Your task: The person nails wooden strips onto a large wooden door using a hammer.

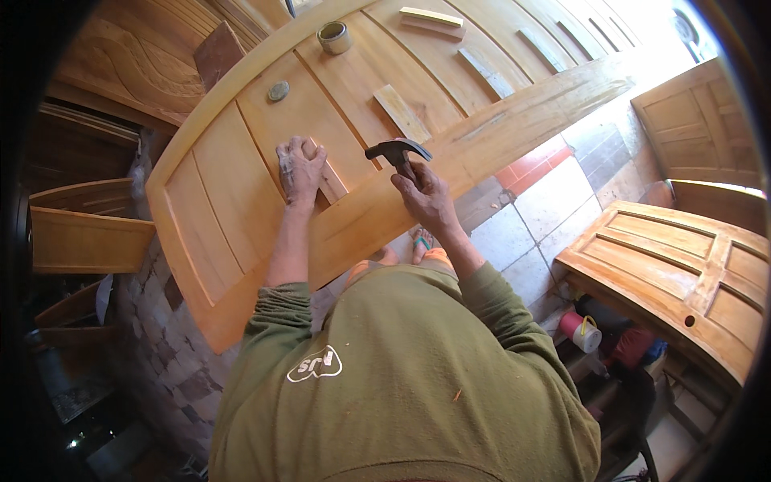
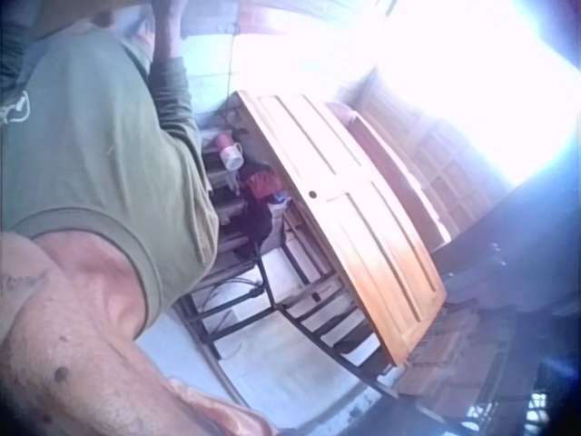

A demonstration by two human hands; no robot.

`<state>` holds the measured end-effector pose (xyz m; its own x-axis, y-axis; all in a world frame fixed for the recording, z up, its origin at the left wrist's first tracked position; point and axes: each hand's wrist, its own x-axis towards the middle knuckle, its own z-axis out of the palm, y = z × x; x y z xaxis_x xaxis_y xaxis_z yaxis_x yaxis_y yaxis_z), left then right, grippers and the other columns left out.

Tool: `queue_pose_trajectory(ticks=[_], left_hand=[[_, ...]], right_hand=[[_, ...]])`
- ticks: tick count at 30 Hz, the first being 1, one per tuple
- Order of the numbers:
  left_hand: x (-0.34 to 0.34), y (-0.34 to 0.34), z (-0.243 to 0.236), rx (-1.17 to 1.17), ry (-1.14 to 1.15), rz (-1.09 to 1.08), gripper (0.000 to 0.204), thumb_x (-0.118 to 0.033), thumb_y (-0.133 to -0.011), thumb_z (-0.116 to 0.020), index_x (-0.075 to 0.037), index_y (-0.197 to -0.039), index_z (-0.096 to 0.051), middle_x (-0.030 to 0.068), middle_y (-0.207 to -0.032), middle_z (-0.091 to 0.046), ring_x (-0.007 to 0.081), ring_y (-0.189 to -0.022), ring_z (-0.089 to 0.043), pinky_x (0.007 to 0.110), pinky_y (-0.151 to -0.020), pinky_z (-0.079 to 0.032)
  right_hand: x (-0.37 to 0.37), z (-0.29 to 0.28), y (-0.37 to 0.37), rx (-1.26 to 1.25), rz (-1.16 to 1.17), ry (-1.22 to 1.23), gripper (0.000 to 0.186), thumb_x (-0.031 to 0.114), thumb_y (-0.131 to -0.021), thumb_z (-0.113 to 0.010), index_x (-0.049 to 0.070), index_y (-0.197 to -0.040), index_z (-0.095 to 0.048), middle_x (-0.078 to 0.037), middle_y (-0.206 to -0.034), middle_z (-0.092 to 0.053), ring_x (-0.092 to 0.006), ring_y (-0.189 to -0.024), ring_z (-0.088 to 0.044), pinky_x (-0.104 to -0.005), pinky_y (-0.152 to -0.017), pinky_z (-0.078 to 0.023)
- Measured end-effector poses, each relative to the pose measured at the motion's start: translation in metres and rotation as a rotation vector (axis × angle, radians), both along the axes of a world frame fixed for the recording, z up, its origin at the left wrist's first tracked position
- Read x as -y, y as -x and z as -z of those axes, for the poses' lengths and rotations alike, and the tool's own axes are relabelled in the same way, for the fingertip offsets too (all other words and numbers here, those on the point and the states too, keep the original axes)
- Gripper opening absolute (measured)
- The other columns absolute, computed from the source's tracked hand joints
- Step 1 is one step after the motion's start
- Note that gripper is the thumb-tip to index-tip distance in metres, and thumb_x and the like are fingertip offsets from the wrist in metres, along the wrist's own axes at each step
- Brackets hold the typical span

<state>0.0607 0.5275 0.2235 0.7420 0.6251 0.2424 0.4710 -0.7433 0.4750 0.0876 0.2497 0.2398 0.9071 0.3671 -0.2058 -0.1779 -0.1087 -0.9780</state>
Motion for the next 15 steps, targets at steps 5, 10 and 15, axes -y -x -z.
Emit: queue_pose_trajectory(ticks=[5, 10, 15], left_hand=[[-0.004, -0.007, -0.001, -0.023, 0.028, -0.067, 0.036, -0.03, -0.085, -0.081, -0.008, -0.108, -0.064, 0.0184, -0.114, -0.062, 0.0394, -0.1, -0.068, 0.052, -0.085, -0.058], [0.003, -0.015, 0.003, 0.086, 0.101, -0.158, 0.03, -0.03, -0.082, -0.08, -0.01, -0.1, -0.069, 0.0143, -0.108, -0.066, 0.0333, -0.103, -0.066, 0.048, -0.089, -0.056], [-0.001, -0.008, 0.008, 0.131, 0.059, -0.112, 0.032, -0.028, -0.079, -0.081, -0.013, -0.105, -0.068, 0.0143, -0.11, -0.064, 0.034, -0.102, -0.066, 0.049, -0.088, -0.055]], right_hand=[[-0.001, 0.004, -0.003, 0.02, -0.053, -0.067, 0.035, 0.025, -0.101, -0.074, 0.001, -0.125, -0.068, 0.006, -0.086, -0.057, -0.0049, -0.075, -0.051, -0.0251, -0.066, -0.043], [0.007, 0.008, -0.005, 0.017, -0.081, -0.018, 0.038, 0.023, -0.101, -0.074, 0.0, -0.13, -0.067, 0.002, -0.099, -0.066, -0.008, -0.09, -0.059, -0.0277, -0.077, -0.049], [0.007, 0.005, 0.0, 0.045, -0.035, -0.065, 0.038, 0.026, -0.101, -0.076, 0.001, -0.129, -0.067, 0.003, -0.093, -0.064, -0.0065, -0.084, -0.055, -0.0265, -0.074, -0.048]])
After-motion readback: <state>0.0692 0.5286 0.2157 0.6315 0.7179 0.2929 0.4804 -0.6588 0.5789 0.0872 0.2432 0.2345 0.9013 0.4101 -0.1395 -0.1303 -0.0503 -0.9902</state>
